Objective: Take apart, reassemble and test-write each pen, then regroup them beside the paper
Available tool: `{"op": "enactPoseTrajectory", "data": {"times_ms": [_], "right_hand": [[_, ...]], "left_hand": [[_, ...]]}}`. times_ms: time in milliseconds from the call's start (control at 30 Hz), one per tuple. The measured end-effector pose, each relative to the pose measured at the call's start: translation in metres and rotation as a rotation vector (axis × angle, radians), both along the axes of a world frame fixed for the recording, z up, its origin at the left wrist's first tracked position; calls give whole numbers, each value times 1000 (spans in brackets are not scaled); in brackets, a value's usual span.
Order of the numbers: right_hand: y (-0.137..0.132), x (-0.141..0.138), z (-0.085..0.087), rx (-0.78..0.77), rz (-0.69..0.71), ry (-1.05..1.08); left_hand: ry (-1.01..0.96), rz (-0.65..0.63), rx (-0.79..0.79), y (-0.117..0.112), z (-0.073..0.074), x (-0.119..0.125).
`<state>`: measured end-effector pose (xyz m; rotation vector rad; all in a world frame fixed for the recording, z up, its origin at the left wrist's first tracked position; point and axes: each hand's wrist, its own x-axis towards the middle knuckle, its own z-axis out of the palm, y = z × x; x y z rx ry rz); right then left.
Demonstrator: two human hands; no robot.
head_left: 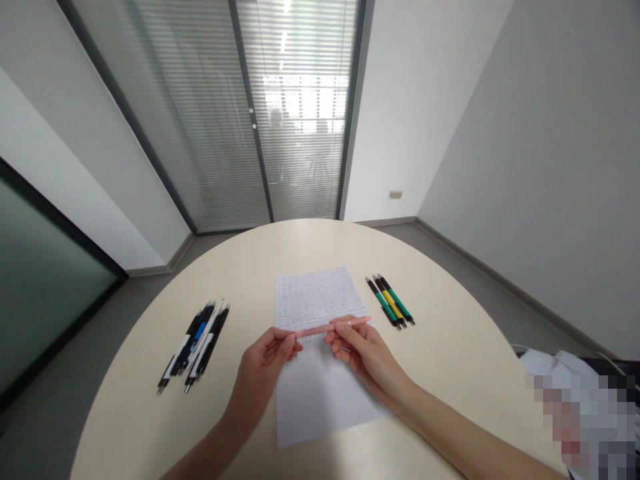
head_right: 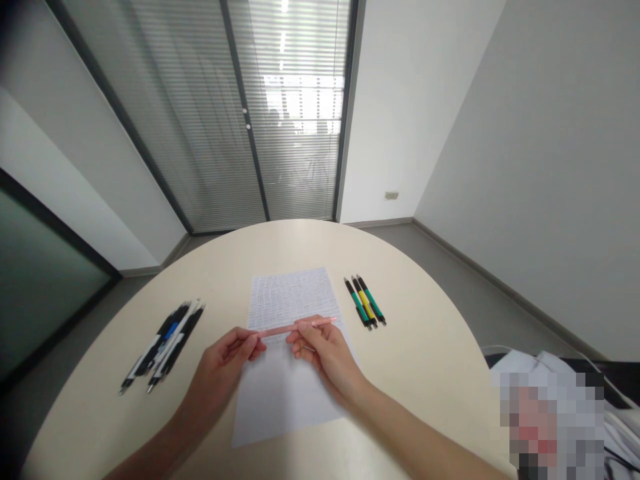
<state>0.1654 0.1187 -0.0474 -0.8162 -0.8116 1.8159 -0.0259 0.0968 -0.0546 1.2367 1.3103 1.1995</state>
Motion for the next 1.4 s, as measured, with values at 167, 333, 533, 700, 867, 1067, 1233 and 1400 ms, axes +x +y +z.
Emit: {"op": "enactPoseTrajectory", "data": {"times_ms": [167, 333, 533, 700, 867, 1067, 1233, 1400], "right_hand": [[-1, -1, 0, 14, -5, 23], [-2, -2, -1, 39, -5, -21], [-4, -6, -4, 77, 9, 4], [-7, -9, -3, 106, 7, -15], [-9, -13, 1, 143, -6, -37], [-11, -15, 0, 182, -8, -62], [-13, -17, 0, 230, -26, -87], [-12, -16, 4, 135, -56, -23]], "left_hand": [[152, -43, 20, -3, 1, -1], [426, -51, 170, -9, 7, -1], [526, -47, 271, -14, 6, 3], [481, -49, 213, -14, 6, 4], [407, -44, 166, -15, 10, 4], [248, -62, 62, -14, 7, 3], [61, -70, -20, -11, 3, 4], [284, -91, 150, -12, 9, 3]]}}
